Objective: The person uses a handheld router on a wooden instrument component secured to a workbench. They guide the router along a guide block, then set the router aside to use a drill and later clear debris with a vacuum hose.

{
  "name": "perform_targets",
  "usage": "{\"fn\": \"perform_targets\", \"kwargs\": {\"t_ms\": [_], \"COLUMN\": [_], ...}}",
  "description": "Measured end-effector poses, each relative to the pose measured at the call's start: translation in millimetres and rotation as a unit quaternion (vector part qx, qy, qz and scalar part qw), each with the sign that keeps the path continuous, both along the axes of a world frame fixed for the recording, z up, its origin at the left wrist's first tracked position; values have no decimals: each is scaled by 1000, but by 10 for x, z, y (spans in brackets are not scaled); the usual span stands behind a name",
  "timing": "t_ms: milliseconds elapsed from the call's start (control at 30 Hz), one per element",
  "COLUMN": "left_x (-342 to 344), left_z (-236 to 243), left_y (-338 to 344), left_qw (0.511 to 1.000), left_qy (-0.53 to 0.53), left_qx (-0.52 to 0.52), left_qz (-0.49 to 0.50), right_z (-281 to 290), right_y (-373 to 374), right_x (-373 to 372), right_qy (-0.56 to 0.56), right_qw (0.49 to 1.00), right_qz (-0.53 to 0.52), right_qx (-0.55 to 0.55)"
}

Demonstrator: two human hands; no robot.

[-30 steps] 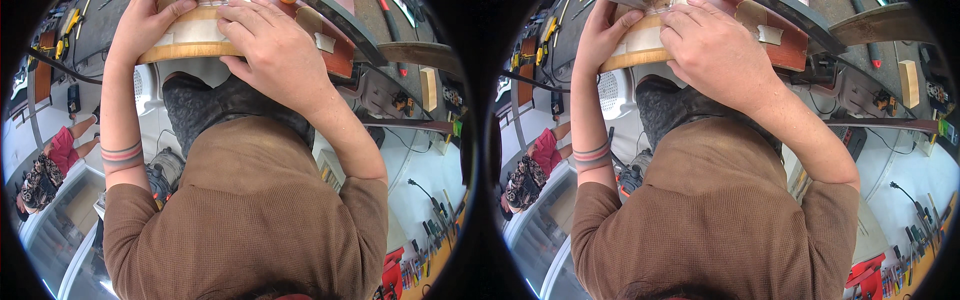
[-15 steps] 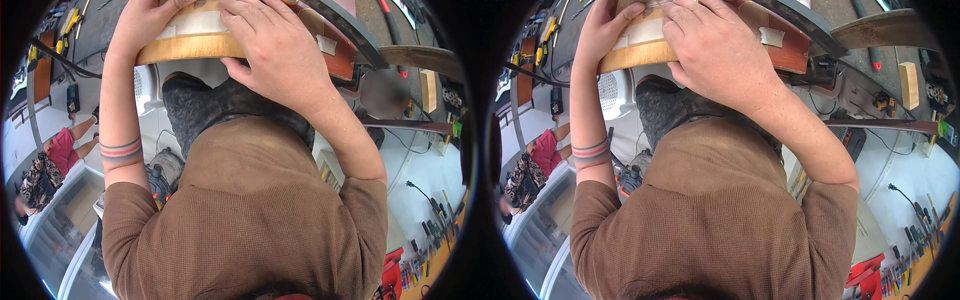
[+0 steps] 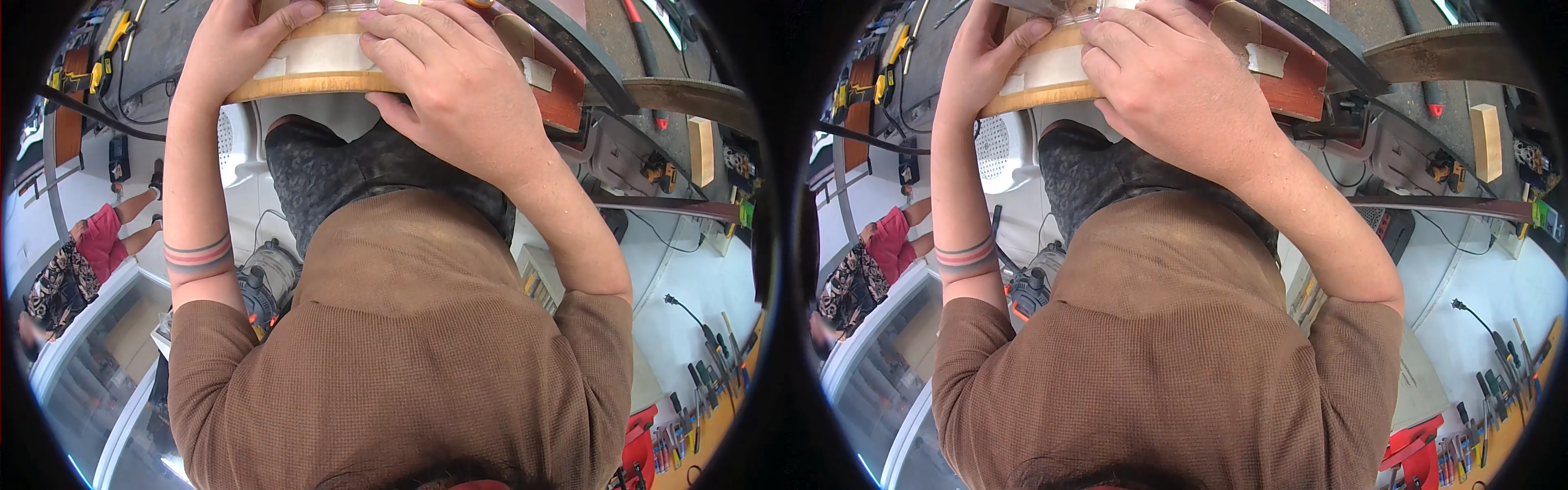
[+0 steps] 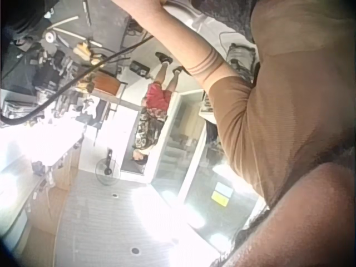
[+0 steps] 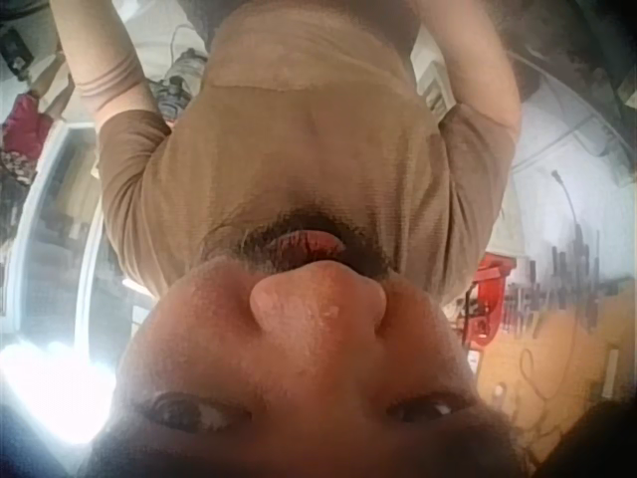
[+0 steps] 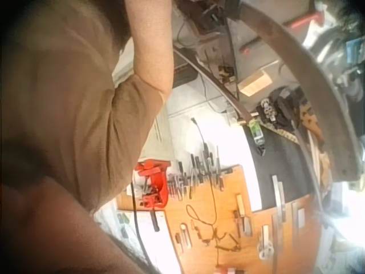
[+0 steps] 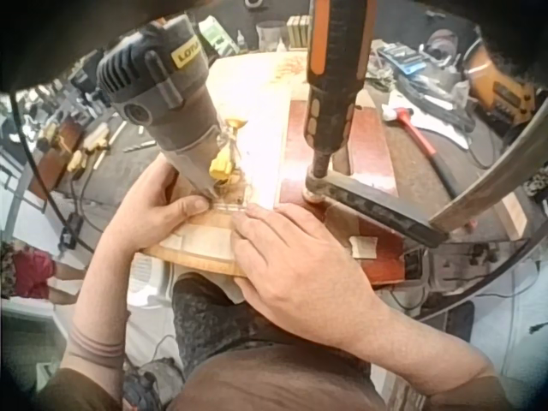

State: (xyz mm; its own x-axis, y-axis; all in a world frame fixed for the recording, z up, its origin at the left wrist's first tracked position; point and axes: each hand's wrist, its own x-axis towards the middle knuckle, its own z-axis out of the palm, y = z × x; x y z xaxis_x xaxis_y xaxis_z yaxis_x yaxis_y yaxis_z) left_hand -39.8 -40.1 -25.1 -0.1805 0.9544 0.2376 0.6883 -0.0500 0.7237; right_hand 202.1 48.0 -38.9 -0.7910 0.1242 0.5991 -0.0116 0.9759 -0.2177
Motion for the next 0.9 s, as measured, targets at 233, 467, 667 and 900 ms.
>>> {"fn": "perform_targets", "kwargs": {"t_ms": [233, 467, 667, 900], "left_x": [-17, -42, 40, -69], "left_z": [-19, -43, 9, -49], "left_y": [-57, -59, -103, -111], "left_qw": [999, 1000, 999, 999], "left_qy": [35, 28, 47, 32], "left_qx": [16, 13, 18, 10], "left_qz": [-10, -7, 11, -11], "right_z": [-22, -41, 105, -31], "right_y": [-4, 1, -9, -1], "right_x": [3, -6, 8, -31], "right_qy": [8, 17, -52, 5], "right_qw": [1000, 1000, 999, 1000], "right_qz": [17, 15, -2, 27], "right_qx": [-20, -2, 12, -16]}}
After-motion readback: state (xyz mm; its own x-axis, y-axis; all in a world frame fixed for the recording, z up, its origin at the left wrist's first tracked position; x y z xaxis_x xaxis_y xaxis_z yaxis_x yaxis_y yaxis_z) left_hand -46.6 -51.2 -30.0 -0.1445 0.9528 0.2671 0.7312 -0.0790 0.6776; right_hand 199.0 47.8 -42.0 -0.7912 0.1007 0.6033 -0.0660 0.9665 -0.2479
